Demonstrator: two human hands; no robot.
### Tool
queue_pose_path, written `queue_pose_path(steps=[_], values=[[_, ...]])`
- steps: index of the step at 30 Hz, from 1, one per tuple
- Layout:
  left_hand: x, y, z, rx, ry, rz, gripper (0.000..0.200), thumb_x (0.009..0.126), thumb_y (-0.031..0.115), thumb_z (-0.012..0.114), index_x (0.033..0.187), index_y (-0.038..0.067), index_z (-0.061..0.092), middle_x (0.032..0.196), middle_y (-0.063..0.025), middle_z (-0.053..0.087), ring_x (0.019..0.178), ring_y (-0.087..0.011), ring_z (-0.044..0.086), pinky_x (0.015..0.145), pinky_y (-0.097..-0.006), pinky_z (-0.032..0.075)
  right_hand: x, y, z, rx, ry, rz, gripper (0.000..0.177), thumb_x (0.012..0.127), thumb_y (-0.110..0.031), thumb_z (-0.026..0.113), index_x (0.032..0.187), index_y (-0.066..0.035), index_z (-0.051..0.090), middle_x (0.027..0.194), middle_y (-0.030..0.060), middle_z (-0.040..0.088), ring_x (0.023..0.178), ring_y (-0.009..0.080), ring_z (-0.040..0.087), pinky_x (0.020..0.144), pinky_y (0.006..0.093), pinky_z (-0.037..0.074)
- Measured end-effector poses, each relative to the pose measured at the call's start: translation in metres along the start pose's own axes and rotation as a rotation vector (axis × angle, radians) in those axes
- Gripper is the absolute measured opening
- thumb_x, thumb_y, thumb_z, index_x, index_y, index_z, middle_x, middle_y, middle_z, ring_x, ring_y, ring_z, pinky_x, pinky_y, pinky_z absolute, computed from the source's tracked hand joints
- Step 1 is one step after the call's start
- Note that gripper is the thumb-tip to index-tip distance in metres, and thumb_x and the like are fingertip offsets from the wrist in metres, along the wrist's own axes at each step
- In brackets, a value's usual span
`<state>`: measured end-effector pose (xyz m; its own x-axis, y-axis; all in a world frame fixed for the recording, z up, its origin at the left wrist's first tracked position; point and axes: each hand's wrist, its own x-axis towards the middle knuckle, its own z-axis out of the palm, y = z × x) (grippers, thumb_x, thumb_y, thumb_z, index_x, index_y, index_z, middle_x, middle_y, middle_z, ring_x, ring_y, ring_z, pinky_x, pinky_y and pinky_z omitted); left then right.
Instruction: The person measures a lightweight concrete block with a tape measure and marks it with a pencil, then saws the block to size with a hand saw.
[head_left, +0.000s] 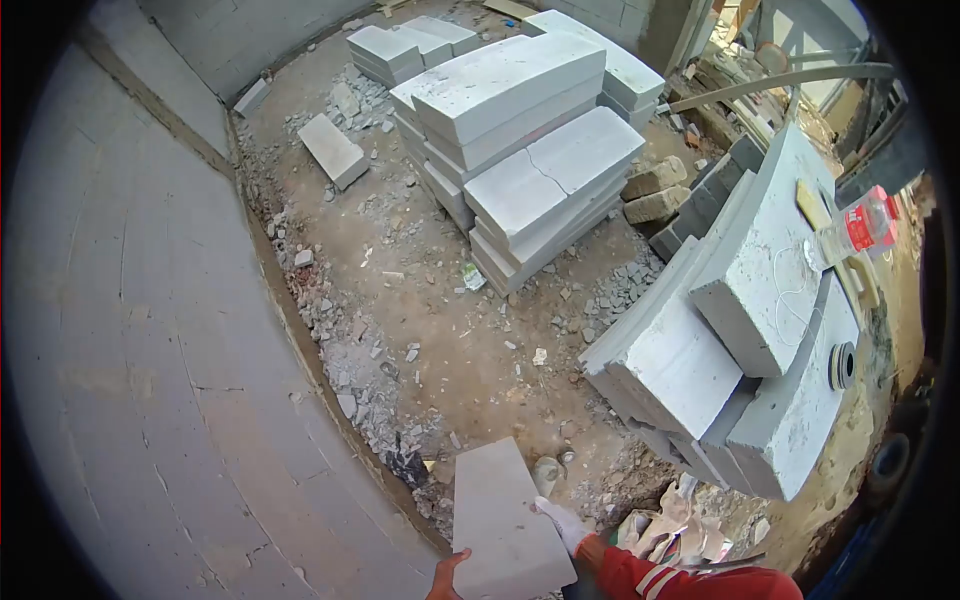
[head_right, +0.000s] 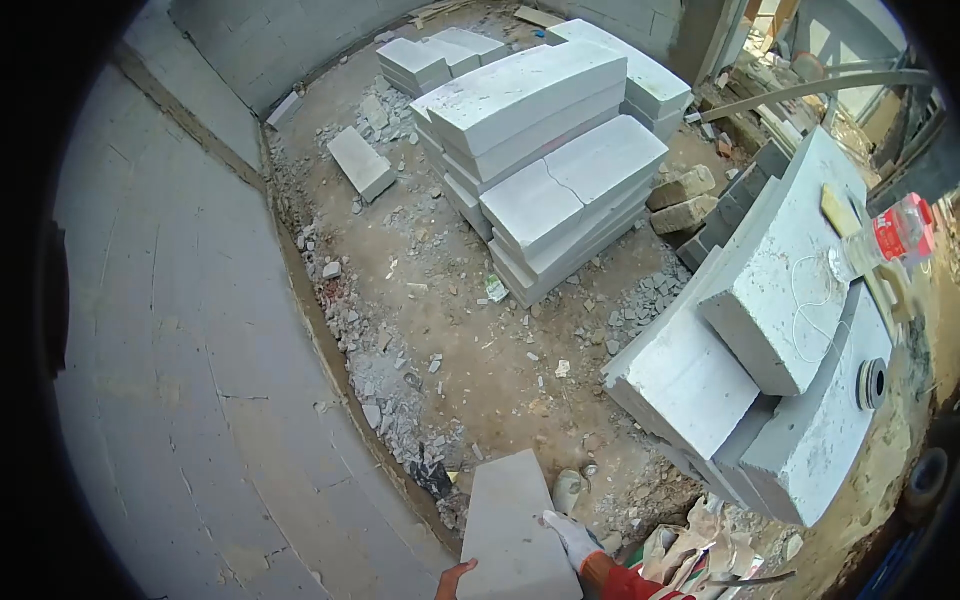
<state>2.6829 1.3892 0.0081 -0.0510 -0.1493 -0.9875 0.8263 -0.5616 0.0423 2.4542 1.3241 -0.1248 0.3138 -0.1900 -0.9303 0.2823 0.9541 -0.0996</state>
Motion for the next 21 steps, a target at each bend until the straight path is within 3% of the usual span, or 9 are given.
queue_pose_path(steps=[3, 5, 7, 8, 9, 13, 17, 19, 21], values=[[-0.041, 0.044, 0.047, 0.195, 0.032, -0.032, 0.043, 0.100, 0.029, 0.054, 0.123, -0.005, 0.065, 0.108, -0.0171, 0.074, 0.094, -0.0307, 0.073, 0.084, -0.0443, 0.063, -0.040, -0.012, 0.009, 0.079, 0.058, -0.060, 0.037, 0.102, -0.037, 0.066, 0.123, -0.007, 0.069, 0.104, 0.0026, 0.069, 0.092, 0.0141, 0.065, 0.082, 0.0325, 0.054], [-0.058, 0.078, 0.071, 0.243, 0.036, -0.079, 0.039, 0.101, 0.026, 0.056, 0.123, -0.005, 0.065, 0.109, -0.0166, 0.073, 0.099, -0.0303, 0.072, 0.090, -0.0430, 0.061, -0.098, -0.050, 0.056, 0.201, 0.157, -0.135, 0.049, 0.099, -0.043, 0.070, 0.131, -0.007, 0.064, 0.116, 0.0099, 0.069, 0.099, 0.0226, 0.068, 0.087, 0.0363, 0.057], [-0.050, 0.121, 0.081, 0.624, 0.096, -0.171, 0.075, 0.089, 0.029, 0.071, 0.155, 0.008, 0.044, 0.144, -0.0163, 0.060, 0.126, -0.0371, 0.061, 0.109, -0.0507, 0.046, -0.098, -0.049, 0.066, 0.237, 0.187, -0.210, 0.050, 0.101, -0.042, 0.067, 0.135, -0.006, 0.062, 0.119, 0.0107, 0.069, 0.102, 0.0239, 0.068, 0.089, 0.0378, 0.057], [-0.062, 0.139, 0.104, 0.617, 0.098, -0.163, 0.075, 0.089, 0.029, 0.071, 0.155, 0.008, 0.044, 0.144, -0.0163, 0.060, 0.126, -0.0371, 0.061, 0.109, -0.0507, 0.046, -0.091, -0.055, 0.071, 0.260, 0.212, -0.297, 0.052, 0.102, -0.041, 0.065, 0.140, -0.005, 0.059, 0.121, 0.0116, 0.069, 0.104, 0.0251, 0.069, 0.091, 0.0393, 0.057], [-0.080, 0.158, 0.126, 0.709, 0.025, -0.055, 0.083, 0.088, 0.028, 0.074, 0.160, 0.008, 0.038, 0.151, -0.0175, 0.054, 0.132, -0.0351, 0.056, 0.112, -0.0475, 0.043, -0.088, -0.058, 0.078, 0.256, 0.205, -0.286, 0.052, 0.102, -0.041, 0.065, 0.140, -0.005, 0.059, 0.121, 0.0116, 0.069, 0.104, 0.0251, 0.069, 0.091, 0.0393, 0.057], [-0.082, 0.252, 0.193, 1.020, -0.239, 0.246, 0.101, 0.085, 0.020, 0.081, 0.167, 0.008, 0.023, 0.165, -0.0178, 0.037, 0.148, -0.0277, 0.040, 0.121, -0.0350, 0.029, -0.078, -0.129, 0.149, 0.398, 0.223, -0.711, 0.057, 0.107, -0.041, 0.052, 0.150, -0.003, 0.048, 0.138, 0.0154, 0.062, 0.120, 0.0316, 0.065, 0.103, 0.0453, 0.054], [-0.028, 0.354, 0.279, 1.202, -0.605, 0.451, 0.102, 0.085, 0.027, 0.081, 0.167, 0.008, 0.024, 0.170, -0.0158, 0.029, 0.156, -0.0277, 0.027, 0.125, -0.0372, 0.022, -0.008, -0.194, 0.186, 0.516, 0.151, -1.053, 0.065, 0.111, -0.045, 0.042, 0.160, -0.003, 0.033, 0.157, 0.0178, 0.046, 0.138, 0.0363, 0.053, 0.114, 0.0511, 0.046], [0.012, 0.393, 0.332, 1.221, -0.729, 0.500, 0.102, 0.085, 0.030, 0.080, 0.167, 0.008, 0.024, 0.171, -0.0159, 0.027, 0.156, -0.0278, 0.027, 0.126, -0.0389, 0.021, 0.019, -0.255, 0.201, 0.601, 0.139, -1.105, 0.067, 0.110, -0.047, 0.042, 0.160, -0.004, 0.033, 0.157, 0.0190, 0.047, 0.138, 0.0363, 0.053, 0.114, 0.0509, 0.047], [0.059, 0.425, 0.384, 1.230, -0.803, 0.509, 0.102, 0.084, 0.031, 0.080, 0.167, 0.009, 0.024, 0.171, -0.0165, 0.027, 0.156, -0.0281, 0.027, 0.127, -0.0402, 0.021, 0.069, -0.302, 0.193, 0.783, 0.099, -1.161, 0.067, 0.106, -0.033, 0.057, 0.160, -0.003, 0.032, 0.148, 0.0183, 0.053, 0.123, 0.0320, 0.064, 0.102, 0.0449, 0.056]])
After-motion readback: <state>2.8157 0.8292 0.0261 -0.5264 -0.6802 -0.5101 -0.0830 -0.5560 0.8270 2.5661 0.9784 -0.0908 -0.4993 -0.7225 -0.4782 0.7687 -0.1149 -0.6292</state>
